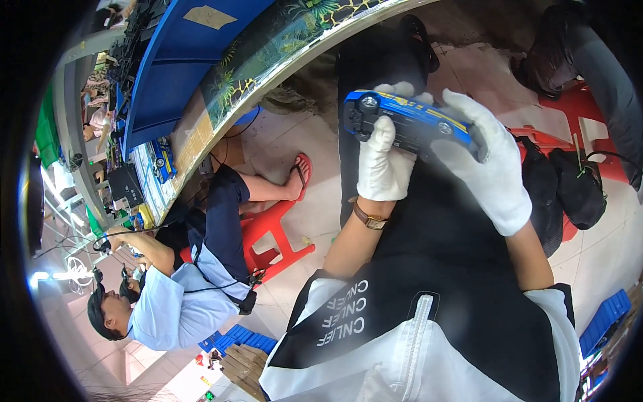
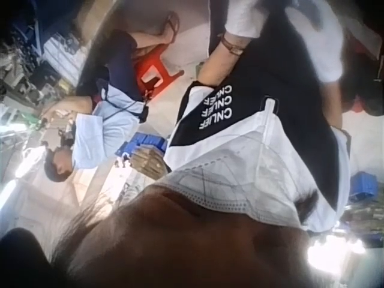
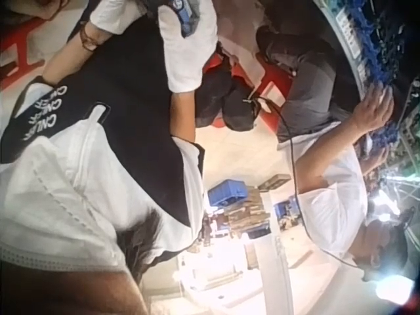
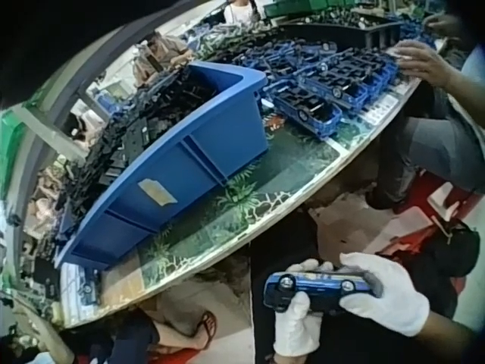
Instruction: The person assembles plastic toy cars by hand, attaching chassis components to the toy car bodies.
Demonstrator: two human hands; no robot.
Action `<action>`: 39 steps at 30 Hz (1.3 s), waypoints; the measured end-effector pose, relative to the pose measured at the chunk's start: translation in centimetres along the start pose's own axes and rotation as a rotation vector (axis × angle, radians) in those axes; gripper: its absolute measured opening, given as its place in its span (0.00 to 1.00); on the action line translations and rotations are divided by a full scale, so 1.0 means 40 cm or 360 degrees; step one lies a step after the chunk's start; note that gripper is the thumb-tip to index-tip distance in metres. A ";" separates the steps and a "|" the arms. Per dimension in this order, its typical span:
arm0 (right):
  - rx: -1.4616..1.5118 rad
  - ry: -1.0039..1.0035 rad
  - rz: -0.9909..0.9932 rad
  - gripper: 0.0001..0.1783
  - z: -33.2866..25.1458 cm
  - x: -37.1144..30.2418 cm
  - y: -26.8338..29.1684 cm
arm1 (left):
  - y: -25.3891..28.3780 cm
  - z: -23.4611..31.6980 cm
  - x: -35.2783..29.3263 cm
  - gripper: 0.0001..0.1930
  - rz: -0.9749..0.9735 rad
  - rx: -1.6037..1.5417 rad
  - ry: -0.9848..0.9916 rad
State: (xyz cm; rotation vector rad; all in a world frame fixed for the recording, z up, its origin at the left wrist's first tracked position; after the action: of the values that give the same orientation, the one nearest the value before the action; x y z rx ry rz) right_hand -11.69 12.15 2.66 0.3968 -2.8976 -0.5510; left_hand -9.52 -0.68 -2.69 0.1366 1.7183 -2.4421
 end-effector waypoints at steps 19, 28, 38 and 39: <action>-0.0474 0.0267 -0.0279 0.27 -0.117 0.036 -0.025 | 0.001 0.011 -0.033 0.25 0.0042 0.0256 0.0028; 0.0450 -0.0383 -0.0381 0.28 0.069 -0.044 -0.112 | -0.049 0.104 -0.051 0.15 -0.0026 0.1913 -0.0828; 0.0244 -0.0287 -0.0344 0.30 0.047 -0.064 -0.135 | 0.001 0.043 -0.045 0.10 0.0161 0.0538 -0.0194; 0.0240 -0.0295 -0.0342 0.30 0.047 -0.059 -0.136 | 0.009 0.045 -0.039 0.10 0.0193 0.0514 -0.0225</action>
State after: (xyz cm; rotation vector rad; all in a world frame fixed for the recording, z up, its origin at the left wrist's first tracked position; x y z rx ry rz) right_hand -8.61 8.59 -1.40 0.7214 -3.1070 -0.4194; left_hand -7.88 -2.37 -2.18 0.0979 1.2143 -2.5505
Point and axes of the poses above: each hand's wrist, its own x-axis towards the middle knuckle, its own y-axis out of the back of the hand, z = x × y, the point moved 9 cm from there along x, towards the middle knuckle, and after that the axes turned 6 degrees about -x, right-handed, at the moved point
